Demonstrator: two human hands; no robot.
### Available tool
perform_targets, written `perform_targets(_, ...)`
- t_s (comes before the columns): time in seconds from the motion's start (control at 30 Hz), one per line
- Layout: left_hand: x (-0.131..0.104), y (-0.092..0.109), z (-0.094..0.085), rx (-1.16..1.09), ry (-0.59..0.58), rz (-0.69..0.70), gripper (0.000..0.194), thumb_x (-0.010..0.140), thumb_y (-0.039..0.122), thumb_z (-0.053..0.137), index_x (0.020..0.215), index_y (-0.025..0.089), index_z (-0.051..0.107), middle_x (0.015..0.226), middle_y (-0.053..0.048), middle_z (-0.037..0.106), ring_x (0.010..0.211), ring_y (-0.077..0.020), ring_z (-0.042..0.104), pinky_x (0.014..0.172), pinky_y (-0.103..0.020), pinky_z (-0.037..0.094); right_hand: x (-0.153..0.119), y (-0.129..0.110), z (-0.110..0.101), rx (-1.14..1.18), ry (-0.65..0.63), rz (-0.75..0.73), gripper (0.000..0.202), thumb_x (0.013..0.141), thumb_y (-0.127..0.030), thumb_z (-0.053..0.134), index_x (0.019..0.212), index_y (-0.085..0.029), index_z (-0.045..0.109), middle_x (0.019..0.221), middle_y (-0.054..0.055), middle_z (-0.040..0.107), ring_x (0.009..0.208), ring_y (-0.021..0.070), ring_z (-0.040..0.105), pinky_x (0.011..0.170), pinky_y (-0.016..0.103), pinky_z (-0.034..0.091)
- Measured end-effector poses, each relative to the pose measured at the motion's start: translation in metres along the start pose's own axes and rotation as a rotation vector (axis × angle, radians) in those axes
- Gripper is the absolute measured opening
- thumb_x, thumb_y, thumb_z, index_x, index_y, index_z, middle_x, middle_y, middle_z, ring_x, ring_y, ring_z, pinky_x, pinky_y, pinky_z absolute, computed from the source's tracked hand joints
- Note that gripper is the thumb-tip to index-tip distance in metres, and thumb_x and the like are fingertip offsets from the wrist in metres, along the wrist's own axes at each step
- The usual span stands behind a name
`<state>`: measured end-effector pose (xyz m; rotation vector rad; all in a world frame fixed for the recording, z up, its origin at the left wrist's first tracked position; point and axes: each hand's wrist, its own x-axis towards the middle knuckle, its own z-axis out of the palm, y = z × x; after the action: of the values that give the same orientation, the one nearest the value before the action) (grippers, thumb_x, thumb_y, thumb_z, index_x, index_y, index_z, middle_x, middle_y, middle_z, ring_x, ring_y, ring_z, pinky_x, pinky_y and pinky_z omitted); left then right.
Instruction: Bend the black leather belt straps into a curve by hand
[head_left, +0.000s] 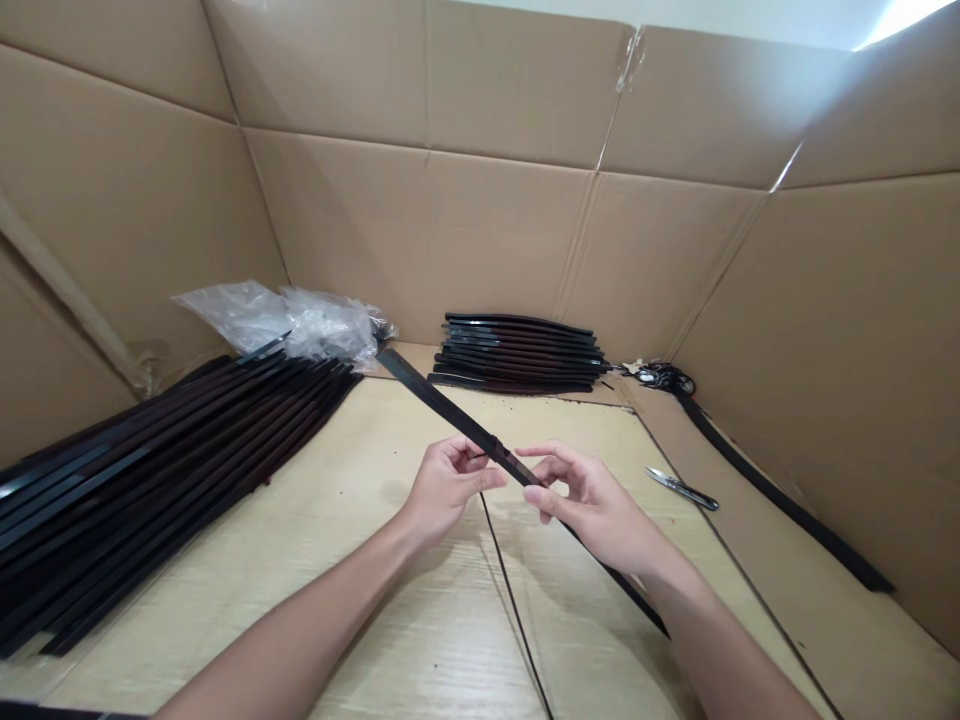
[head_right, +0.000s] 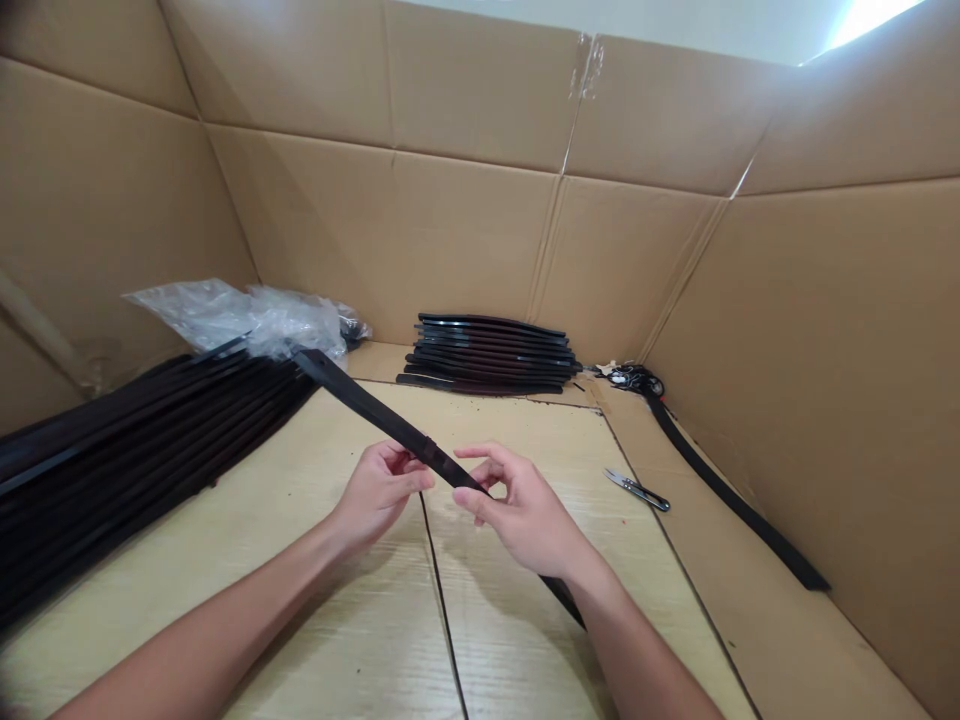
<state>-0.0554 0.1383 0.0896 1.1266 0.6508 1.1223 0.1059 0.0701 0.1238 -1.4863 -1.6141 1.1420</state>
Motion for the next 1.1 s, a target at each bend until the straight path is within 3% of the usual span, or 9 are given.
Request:
perform_targets(0.07, 0.000, 0.000, 0.000, -0.024, -0.021, 0.001, 0.058, 0.030, 0.030, 0.087, 0.073, 0.006, 0.056, 0.067, 0.002, 0.060, 0.060, 0.0010, 0.052, 0.060, -0.011, 0.041, 0.000, 0.000, 0.001, -0.002, -0.009, 0.016, 0.072, 0.061, -0.061, 0.054, 0.121, -0.021, 0.043, 0.095, 0.001, 0.057, 0.062, -0.0133, 0.046, 0.054, 0.001, 0.047)
perform_targets(0.2, -0.001, -0.003, 0.001, -0.079, -0.052, 0.009, 0.054, 0.037, 0.033, 0.085, 0.075, 0.007, 0.058, 0.074, 0.001, 0.064, 0.065, -0.0004, 0.056, 0.066, -0.012, 0.044, -0.002, -0.001, 0.003, 0.026, -0.050, 0.057, 0.073, 0.057, -0.066, 0.054, 0.107, -0.013, 0.052, 0.108, 0.004, 0.056, 0.063, -0.0126, 0.046, 0.047, 0.004, 0.046)
perform_targets(0.33, -0.002, -0.007, 0.001, -0.080, -0.085, 0.003, 0.054, 0.040, 0.034, 0.084, 0.079, 0.008, 0.058, 0.077, 0.000, 0.064, 0.068, -0.0009, 0.057, 0.070, -0.013, 0.045, -0.005, -0.003, 0.005, 0.091, -0.135, 0.133, 0.078, 0.054, -0.067, 0.056, 0.107, -0.012, 0.039, 0.116, 0.009, 0.055, 0.069, -0.0025, 0.061, 0.043, 0.007, 0.046)
perform_targets(0.47, -0.003, -0.008, 0.001, -0.060, -0.067, 0.011, 0.051, 0.044, 0.037, 0.082, 0.075, 0.007, 0.054, 0.074, 0.000, 0.062, 0.070, -0.0028, 0.057, 0.071, -0.017, 0.044, -0.006, -0.004, 0.005, 0.105, -0.138, 0.177, 0.077, 0.055, -0.065, 0.058, 0.105, -0.016, 0.025, 0.099, 0.005, 0.063, 0.049, -0.0023, 0.055, 0.040, 0.008, 0.040)
perform_targets(0.63, -0.006, -0.008, 0.004, -0.082, -0.041, 0.042, 0.049, 0.045, 0.035, 0.081, 0.069, 0.007, 0.050, 0.071, 0.001, 0.059, 0.067, -0.0007, 0.055, 0.069, -0.015, 0.042, -0.010, -0.006, 0.002, 0.066, -0.057, 0.069, 0.065, 0.064, -0.068, 0.043, 0.098, -0.014, 0.030, 0.078, 0.000, 0.061, 0.042, -0.0084, 0.042, 0.039, 0.005, 0.034)
perform_targets(0.8, -0.009, -0.007, 0.009, -0.048, 0.038, 0.050, 0.045, 0.051, 0.037, 0.077, 0.066, 0.008, 0.047, 0.059, 0.005, 0.049, 0.057, 0.0049, 0.044, 0.059, -0.011, 0.035, -0.011, -0.008, 0.001, -0.066, 0.108, -0.030, 0.060, 0.068, -0.067, 0.038, 0.092, -0.012, 0.040, 0.083, 0.002, 0.063, 0.048, -0.0108, 0.044, 0.048, 0.002, 0.039)
perform_targets(0.9, -0.010, -0.008, 0.011, -0.047, 0.083, 0.045, 0.044, 0.053, 0.037, 0.076, 0.067, 0.008, 0.047, 0.061, 0.004, 0.050, 0.060, 0.0045, 0.046, 0.061, -0.010, 0.037, -0.008, -0.006, 0.002, -0.200, 0.222, -0.066, 0.058, 0.069, -0.066, 0.037, 0.088, -0.012, 0.048, 0.083, 0.001, 0.063, 0.053, -0.0118, 0.045, 0.050, -0.001, 0.036)
perform_targets(1.0, -0.008, -0.010, 0.012, -0.100, 0.058, 0.053, 0.047, 0.047, 0.034, 0.081, 0.071, 0.008, 0.050, 0.072, 0.003, 0.057, 0.070, 0.0028, 0.053, 0.070, -0.010, 0.042, -0.004, -0.002, 0.003, -0.322, 0.323, -0.128, 0.053, 0.072, -0.060, 0.037, 0.085, -0.012, 0.055, 0.080, 0.000, 0.062, 0.057, -0.0144, 0.042, 0.053, -0.003, 0.030)
perform_targets(1.1, -0.006, -0.011, 0.011, -0.167, 0.044, 0.075, 0.056, 0.034, 0.028, 0.086, 0.077, 0.009, 0.055, 0.080, 0.002, 0.061, 0.077, 0.0025, 0.055, 0.076, -0.010, 0.044, 0.001, 0.008, 0.006, -0.417, 0.437, -0.301, 0.044, 0.076, -0.050, 0.039, 0.081, -0.011, 0.058, 0.078, 0.000, 0.061, 0.062, -0.0146, 0.041, 0.060, -0.003, 0.031)
